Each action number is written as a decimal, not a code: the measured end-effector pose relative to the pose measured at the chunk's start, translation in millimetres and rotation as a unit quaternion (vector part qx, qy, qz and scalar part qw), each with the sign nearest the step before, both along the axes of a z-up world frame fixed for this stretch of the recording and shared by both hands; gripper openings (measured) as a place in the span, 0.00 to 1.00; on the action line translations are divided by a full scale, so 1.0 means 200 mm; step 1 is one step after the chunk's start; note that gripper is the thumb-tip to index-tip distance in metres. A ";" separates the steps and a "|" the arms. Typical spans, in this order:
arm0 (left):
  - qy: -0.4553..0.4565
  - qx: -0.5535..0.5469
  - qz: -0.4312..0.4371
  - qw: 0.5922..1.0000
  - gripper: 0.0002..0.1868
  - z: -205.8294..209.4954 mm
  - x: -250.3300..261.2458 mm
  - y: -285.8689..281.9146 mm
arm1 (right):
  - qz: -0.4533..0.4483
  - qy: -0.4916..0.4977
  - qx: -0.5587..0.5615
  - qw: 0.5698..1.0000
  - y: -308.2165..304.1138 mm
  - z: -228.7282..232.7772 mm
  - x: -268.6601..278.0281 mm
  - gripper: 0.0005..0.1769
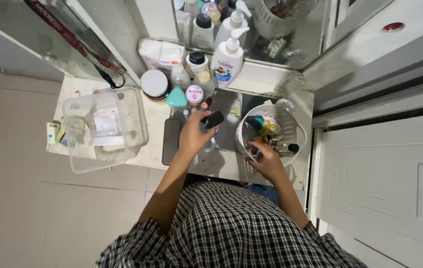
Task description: The person removes various small items from a white basket and places them on a bathroom vanity counter. Items include bottles, jars, a wallet, a phone, and a small cloth. The person handles each item individually and arranges them on the counter.
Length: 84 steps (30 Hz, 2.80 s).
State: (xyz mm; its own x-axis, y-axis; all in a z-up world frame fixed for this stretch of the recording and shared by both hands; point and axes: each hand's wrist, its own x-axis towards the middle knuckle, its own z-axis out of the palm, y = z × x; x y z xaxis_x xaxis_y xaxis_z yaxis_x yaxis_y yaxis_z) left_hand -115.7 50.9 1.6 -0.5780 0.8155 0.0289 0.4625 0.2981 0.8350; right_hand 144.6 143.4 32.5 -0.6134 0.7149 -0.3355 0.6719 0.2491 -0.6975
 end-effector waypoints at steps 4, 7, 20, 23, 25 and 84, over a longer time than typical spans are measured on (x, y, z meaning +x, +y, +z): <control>0.085 -0.056 -0.051 0.993 0.27 0.02 0.04 0.23 | -0.010 -0.002 0.024 1.000 0.05 -0.03 0.05 0.31; 0.298 -0.138 -0.092 0.940 0.32 -0.05 0.12 0.37 | 0.023 0.006 0.007 1.000 0.09 -0.02 0.05 0.32; 0.419 -0.244 -0.075 0.871 0.13 -0.65 0.33 0.56 | -0.117 0.220 -0.010 0.968 0.30 0.00 0.23 0.13; 0.403 -0.247 -0.075 0.878 0.13 -0.65 0.39 0.51 | -0.135 0.223 -0.025 0.965 0.39 0.01 0.24 0.12; 0.390 -0.240 -0.066 0.886 0.14 -0.63 0.43 0.47 | -0.145 0.206 -0.040 0.967 0.42 0.00 0.23 0.11; -0.366 0.180 0.100 0.907 0.18 -0.15 0.18 -0.17 | -0.011 0.308 -0.279 0.910 -0.03 0.13 -0.37 0.35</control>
